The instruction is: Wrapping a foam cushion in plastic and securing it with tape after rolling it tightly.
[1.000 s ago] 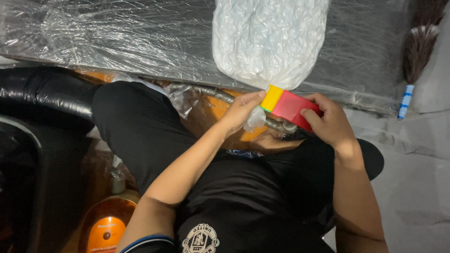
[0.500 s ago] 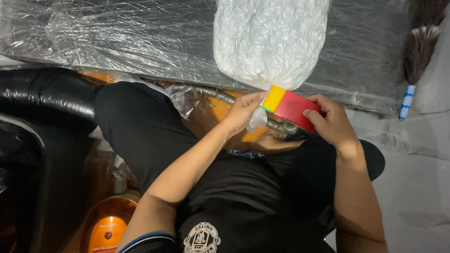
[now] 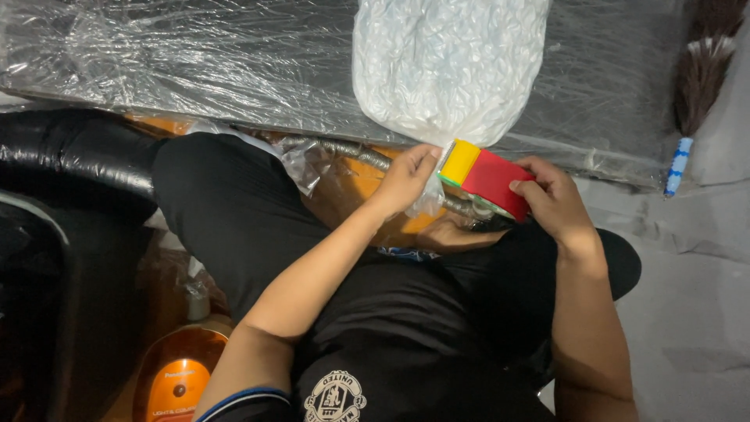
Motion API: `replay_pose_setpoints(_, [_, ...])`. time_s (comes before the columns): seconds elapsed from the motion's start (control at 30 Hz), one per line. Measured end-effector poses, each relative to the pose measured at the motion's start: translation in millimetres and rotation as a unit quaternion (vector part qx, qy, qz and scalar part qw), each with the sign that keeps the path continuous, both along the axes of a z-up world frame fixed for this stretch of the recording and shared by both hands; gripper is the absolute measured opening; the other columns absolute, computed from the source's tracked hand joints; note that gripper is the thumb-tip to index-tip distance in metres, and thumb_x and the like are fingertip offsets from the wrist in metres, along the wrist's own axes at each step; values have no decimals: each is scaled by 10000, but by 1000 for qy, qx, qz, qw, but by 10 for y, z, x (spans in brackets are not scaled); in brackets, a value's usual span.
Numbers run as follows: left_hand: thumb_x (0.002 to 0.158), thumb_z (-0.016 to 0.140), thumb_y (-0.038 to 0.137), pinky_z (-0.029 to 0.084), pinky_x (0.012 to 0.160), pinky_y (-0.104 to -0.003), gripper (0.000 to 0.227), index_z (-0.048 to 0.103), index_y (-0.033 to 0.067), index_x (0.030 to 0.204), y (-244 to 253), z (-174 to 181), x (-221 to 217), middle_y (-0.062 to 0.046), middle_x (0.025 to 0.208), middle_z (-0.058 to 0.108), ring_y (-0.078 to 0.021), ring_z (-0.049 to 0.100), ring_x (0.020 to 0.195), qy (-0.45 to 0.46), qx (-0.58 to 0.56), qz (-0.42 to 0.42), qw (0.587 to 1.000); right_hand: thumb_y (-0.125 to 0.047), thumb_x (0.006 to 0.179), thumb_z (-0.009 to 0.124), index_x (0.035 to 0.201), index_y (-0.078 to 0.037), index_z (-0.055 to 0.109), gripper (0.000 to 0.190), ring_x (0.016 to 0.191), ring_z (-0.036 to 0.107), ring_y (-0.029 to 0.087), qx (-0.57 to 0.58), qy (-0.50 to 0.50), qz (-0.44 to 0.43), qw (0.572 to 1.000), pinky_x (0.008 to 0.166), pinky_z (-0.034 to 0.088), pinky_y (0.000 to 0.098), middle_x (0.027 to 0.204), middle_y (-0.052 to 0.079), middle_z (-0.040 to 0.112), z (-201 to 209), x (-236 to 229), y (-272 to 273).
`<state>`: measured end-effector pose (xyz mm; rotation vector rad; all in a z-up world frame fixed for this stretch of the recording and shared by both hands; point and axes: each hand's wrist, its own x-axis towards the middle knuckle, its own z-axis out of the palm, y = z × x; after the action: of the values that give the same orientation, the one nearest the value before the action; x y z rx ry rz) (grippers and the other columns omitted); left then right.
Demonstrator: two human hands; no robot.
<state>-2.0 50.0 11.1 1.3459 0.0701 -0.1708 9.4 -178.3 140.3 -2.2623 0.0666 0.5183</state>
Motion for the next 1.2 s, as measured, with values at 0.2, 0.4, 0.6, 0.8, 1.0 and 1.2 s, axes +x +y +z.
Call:
replay_pose_setpoints(0.2, [1091, 503, 299, 536, 947, -440, 339, 698, 52, 1218, -54, -39, -29, -175, 1016, 733, -218, 670, 1024, 5, -27, -8, 1000, -191, 947, 596, 1231, -74, 709, 328, 1005, 658, 339, 4, -12, 17, 1000, 825, 518, 477, 1011, 252, 695, 35, -25, 22])
replay_pose_setpoints(0.4, [1080, 532, 351, 418, 1130, -496, 465, 591, -20, 1355, -91, -148, 2, -222, 1280, 619, -298, 572, 1246, 68, -123, -27, 990, -195, 959, 611, 1222, -41, 707, 320, 1007, 658, 356, 18, -26, 24, 999, 836, 508, 480, 1015, 270, 696, -76, -5, -68])
replay_pose_setpoints(0.6, [1082, 575, 288, 555, 889, -317, 209, 589, 79, 1071, -173, -305, 48, -5, 992, 646, -127, 640, 964, 50, -252, -36, 966, -220, 963, 611, 1245, -59, 706, 338, 1003, 659, 365, 3, -18, 22, 1000, 816, 511, 464, 999, 267, 687, 3, -24, -5])
replay_pose_setpoints(0.8, [1039, 608, 275, 552, 848, -383, 218, 676, 69, 1058, -40, -79, -48, -76, 861, 674, -156, 629, 916, -43, -18, 0, 999, -215, 955, 623, 1248, -29, 694, 355, 1018, 637, 371, 11, -23, 22, 999, 837, 514, 493, 1025, 284, 670, -57, -24, -60])
replay_pose_setpoints(1.0, [1059, 546, 334, 569, 829, -475, 337, 675, 31, 987, 78, 109, -25, -202, 892, 733, -390, 721, 971, -101, 143, 1, 985, -211, 948, 636, 1221, -21, 691, 337, 972, 625, 285, 23, -45, 60, 997, 855, 511, 451, 948, 208, 682, -181, -47, -148])
replay_pose_setpoints(1.2, [1040, 551, 306, 554, 820, -480, 310, 682, 33, 974, 66, 56, -7, -221, 868, 721, -420, 709, 959, -87, 131, 10, 987, -294, 957, 710, 1193, -7, 677, 373, 1009, 678, 365, -8, -65, 98, 993, 870, 511, 493, 967, 262, 706, -43, -136, -36])
